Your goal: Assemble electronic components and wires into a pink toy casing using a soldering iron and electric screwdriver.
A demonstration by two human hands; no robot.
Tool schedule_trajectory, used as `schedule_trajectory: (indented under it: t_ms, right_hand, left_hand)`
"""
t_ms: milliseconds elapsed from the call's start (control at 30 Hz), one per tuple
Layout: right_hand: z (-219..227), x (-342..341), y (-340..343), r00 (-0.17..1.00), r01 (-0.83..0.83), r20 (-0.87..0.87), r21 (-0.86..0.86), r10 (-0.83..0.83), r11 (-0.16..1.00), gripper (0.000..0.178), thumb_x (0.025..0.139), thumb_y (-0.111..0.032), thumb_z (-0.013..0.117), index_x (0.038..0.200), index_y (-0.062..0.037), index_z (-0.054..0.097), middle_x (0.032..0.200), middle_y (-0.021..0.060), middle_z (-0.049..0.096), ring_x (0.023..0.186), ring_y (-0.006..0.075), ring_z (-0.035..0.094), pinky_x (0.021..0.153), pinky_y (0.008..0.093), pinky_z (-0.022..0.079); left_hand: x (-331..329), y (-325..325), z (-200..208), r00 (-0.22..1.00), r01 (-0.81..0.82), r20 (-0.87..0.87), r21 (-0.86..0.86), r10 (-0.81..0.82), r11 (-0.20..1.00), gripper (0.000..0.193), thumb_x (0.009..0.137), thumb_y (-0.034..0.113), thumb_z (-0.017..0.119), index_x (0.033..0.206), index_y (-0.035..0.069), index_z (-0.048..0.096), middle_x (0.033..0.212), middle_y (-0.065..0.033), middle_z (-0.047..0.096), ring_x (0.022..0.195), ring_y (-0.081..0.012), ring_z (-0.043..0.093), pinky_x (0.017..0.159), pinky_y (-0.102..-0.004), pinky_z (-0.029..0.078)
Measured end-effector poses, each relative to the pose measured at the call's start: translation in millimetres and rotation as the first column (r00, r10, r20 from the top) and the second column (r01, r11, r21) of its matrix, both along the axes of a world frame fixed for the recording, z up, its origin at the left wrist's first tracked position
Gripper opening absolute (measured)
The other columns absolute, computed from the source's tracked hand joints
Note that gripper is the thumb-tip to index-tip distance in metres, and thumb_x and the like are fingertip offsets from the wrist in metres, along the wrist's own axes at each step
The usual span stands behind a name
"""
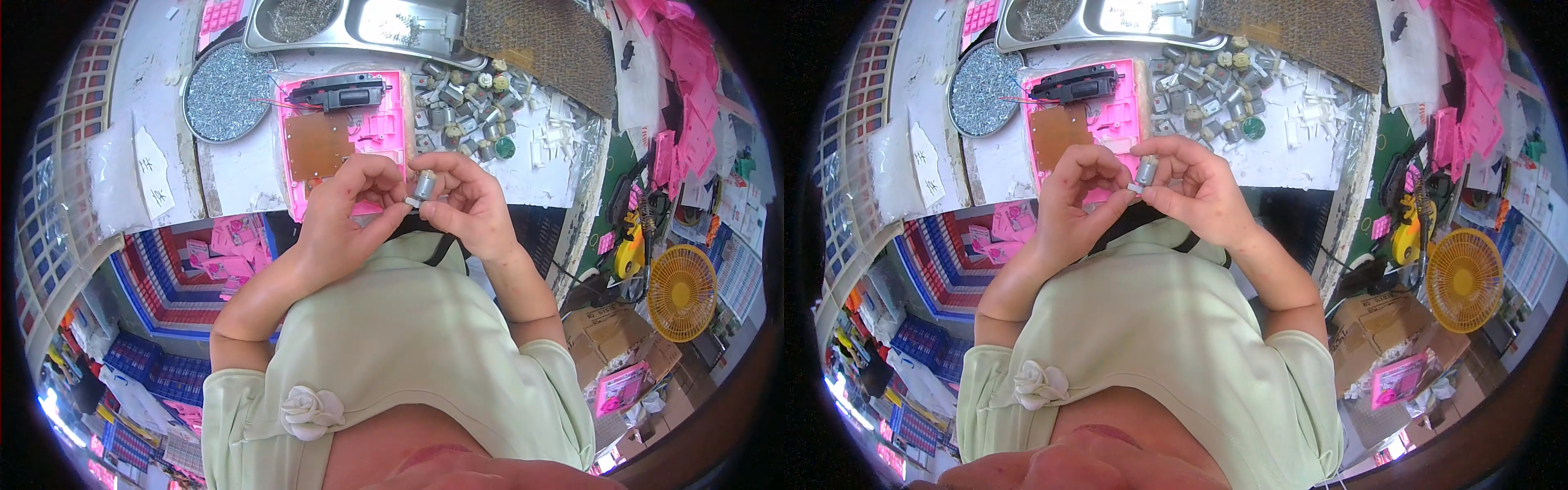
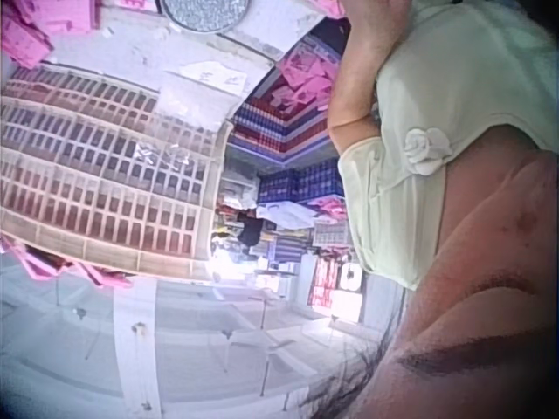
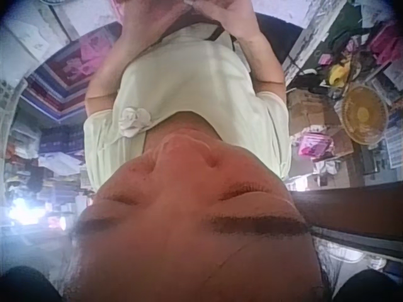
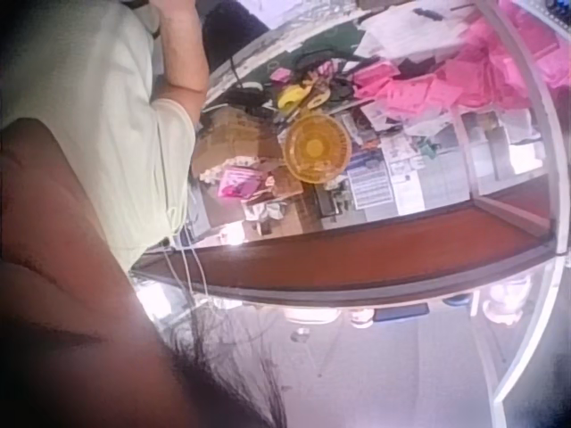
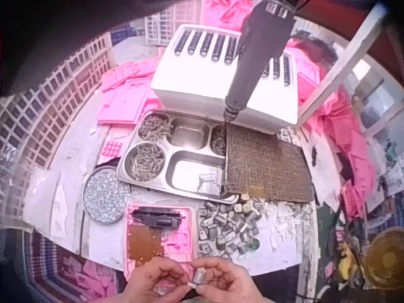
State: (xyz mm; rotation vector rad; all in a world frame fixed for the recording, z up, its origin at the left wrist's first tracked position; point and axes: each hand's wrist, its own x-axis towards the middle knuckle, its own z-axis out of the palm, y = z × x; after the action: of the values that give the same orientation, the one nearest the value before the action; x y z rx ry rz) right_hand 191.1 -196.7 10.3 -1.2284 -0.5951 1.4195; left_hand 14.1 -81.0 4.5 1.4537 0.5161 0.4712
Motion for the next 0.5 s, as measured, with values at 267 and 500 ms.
schedule_trajectory:
  t_ms: [267,500]
  right_hand:
    - [-2,-2,3,0.777,-0.043,0.609,0.304,-0.159,0.952,0.059,0.077,-0.004,0.084,0.132,-0.0034,0.062,0.092,0.0054,0.067,0.072,0.013,0.06,0.063,0.0261,0.05]
    - [8,8,10,0.642,-0.231,0.759,0.327,-0.11,0.916,0.042,0.072,-0.008,0.089,0.109,-0.0046,0.069,0.094,0.0099,0.07,0.075,0.0209,0.065,0.064,0.0319,0.053]
  left_hand:
    - [0,11,-1,0.996,-0.033,0.085,0.531,-0.014,0.847,0.032,0.079,-0.009,0.074,0.106,0.003,0.062,0.094,-0.0088,0.067,0.085,-0.0257,0.07,0.074,-0.0366,0.056]
    - [-2,13,-3,0.984,-0.099,0.18,0.531,0.002,0.842,0.032,0.074,-0.01,0.076,0.101,0.004,0.064,0.093,-0.0093,0.07,0.083,-0.028,0.07,0.073,-0.0378,0.055]
